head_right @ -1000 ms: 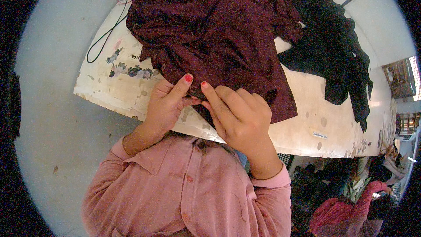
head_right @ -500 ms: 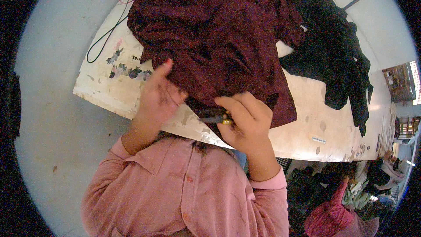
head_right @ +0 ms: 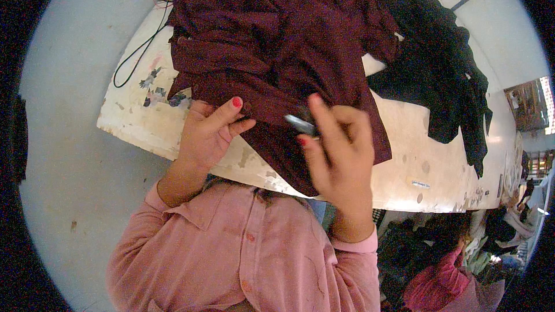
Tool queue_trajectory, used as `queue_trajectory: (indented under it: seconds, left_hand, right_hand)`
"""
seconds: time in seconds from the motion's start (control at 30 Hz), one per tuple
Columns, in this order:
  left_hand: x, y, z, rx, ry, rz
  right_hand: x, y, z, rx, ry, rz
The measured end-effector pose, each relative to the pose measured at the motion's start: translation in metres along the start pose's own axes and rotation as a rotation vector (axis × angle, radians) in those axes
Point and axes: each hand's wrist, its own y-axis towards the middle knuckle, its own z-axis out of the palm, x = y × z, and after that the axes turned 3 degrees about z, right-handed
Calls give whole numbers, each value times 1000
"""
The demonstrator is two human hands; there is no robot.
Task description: The person uses a small blade to cut a maroon fabric on a table, repeatedly lifting and repositioning the material to access different areas. The person works on the fabric one section at a time, removing small pieces and continuing the process across the surface.
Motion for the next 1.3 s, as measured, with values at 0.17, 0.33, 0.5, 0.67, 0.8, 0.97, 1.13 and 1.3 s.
queue_trajectory:
  seconds: [0.17,0.33,0.5,0.67,0.8,0.97,1.13,1.3]
  left_hand:
    - [0,-7,9,0,115,13]
    - [1,-9,9,9,96,18]
    - [4,-9,2,44,48,-36]
    - [5,-9,-1,51,34,-79]
    - [3,-8,-1,37,28,-91]
    - [6,-8,2,-10,-10,-89]
    - [-11,17,-27,-97,-290,-154]
    - [-17,2,-4,-56,-8,-50]
  right_hand:
    - [11,5,21,-51,-147,-193]
    - [14,7,26,-18,-94,-210]
    - [17,10,29,-2,-90,-182]
    - [14,10,32,1,-114,-218]
    - [11,8,36,-67,-31,-145]
    - [12,9,41,-109,40,-66]
    - [7,0,25,-84,61,-99]
    - [-12,3,11,-118,-146,111]
